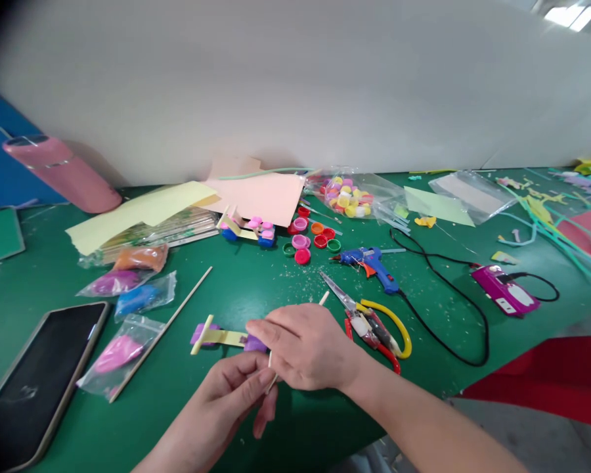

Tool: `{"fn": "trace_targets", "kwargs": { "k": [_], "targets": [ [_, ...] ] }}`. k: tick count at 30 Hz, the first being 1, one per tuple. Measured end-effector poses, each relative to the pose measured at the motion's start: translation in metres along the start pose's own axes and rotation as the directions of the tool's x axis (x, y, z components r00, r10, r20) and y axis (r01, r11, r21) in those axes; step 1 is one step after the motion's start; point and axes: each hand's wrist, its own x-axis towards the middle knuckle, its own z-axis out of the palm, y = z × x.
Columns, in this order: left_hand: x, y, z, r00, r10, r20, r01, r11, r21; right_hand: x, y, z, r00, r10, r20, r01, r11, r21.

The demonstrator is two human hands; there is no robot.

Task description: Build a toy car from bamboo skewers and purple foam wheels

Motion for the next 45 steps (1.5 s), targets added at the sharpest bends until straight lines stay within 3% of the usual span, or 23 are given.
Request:
{"fn": "trace_targets", "kwargs": {
  "k": [3, 5, 7, 8, 9, 10, 12, 14, 18, 20, 24, 29, 35, 45],
  "targets": [
    [0.002, -0.003, 0.001, 0.999, 0.025, -0.037, -0.024, 1.0, 0.009, -0.002, 0.001, 0.004, 0.993, 0.0, -0.119, -0.002, 1.0, -0.013],
    [0.003, -0.003, 0.001, 0.993, 0.064, -0.1, -0.064, 0.998, 0.011, -0.004, 0.001, 0.006, 0.944, 0.098, -0.316, -0.108, 0.994, -0.014],
    [0.002, -0.002, 0.001, 0.979, 0.111, -0.174, -0.112, 0.994, 0.004, -0.006, 0.0, 0.009, 0.787, 0.317, -0.53, -0.298, 0.947, 0.124],
    [0.002, 0.0, 0.001, 0.969, 0.131, -0.209, -0.133, 0.991, 0.002, -0.007, 0.0, 0.01, 0.695, 0.461, -0.551, -0.382, 0.887, 0.26],
    [0.002, 0.002, 0.001, 0.96, 0.144, -0.242, -0.147, 0.989, 0.005, -0.008, -0.001, 0.012, 0.634, 0.603, -0.485, -0.44, 0.797, 0.414],
    [0.002, 0.004, 0.002, 0.951, 0.148, -0.27, -0.15, 0.989, 0.012, -0.009, -0.001, 0.014, 0.618, 0.712, -0.333, -0.484, 0.679, 0.552],
    [0.003, 0.009, 0.004, 0.943, 0.135, -0.304, -0.128, 0.991, 0.043, -0.009, -0.003, 0.017, 0.658, 0.751, 0.05, -0.553, 0.438, 0.709],
    [0.006, 0.012, 0.006, 0.943, 0.113, -0.312, -0.086, 0.991, 0.099, -0.008, -0.005, 0.02, 0.687, 0.675, 0.271, -0.583, 0.288, 0.76],
    [0.013, 0.016, 0.01, 0.955, 0.098, -0.278, -0.055, 0.986, 0.16, -0.009, -0.004, 0.023, 0.64, 0.668, 0.38, -0.553, 0.056, 0.832],
    [0.016, 0.015, 0.01, 0.973, 0.058, -0.222, -0.037, 0.995, 0.097, -0.012, 0.0, 0.025, 0.612, 0.667, 0.425, -0.54, -0.04, 0.841],
    [0.017, 0.011, 0.007, 0.993, -0.048, -0.107, 0.035, 0.992, -0.12, -0.019, 0.007, 0.028, 0.584, 0.639, 0.5, -0.548, -0.144, 0.824],
    [0.015, 0.006, 0.003, 0.995, -0.067, -0.069, 0.051, 0.975, -0.215, -0.021, 0.008, 0.03, 0.583, 0.605, 0.542, -0.558, -0.188, 0.809],
    [0.015, 0.005, 0.001, 0.995, -0.061, -0.076, 0.043, 0.973, -0.225, -0.02, 0.007, 0.028, 0.616, 0.608, 0.501, -0.552, -0.12, 0.825],
    [0.016, 0.0, 0.001, 0.994, -0.06, -0.095, 0.038, 0.975, -0.217, -0.016, 0.002, 0.026, 0.631, 0.64, 0.439, -0.57, -0.001, 0.822]
  ]
}}
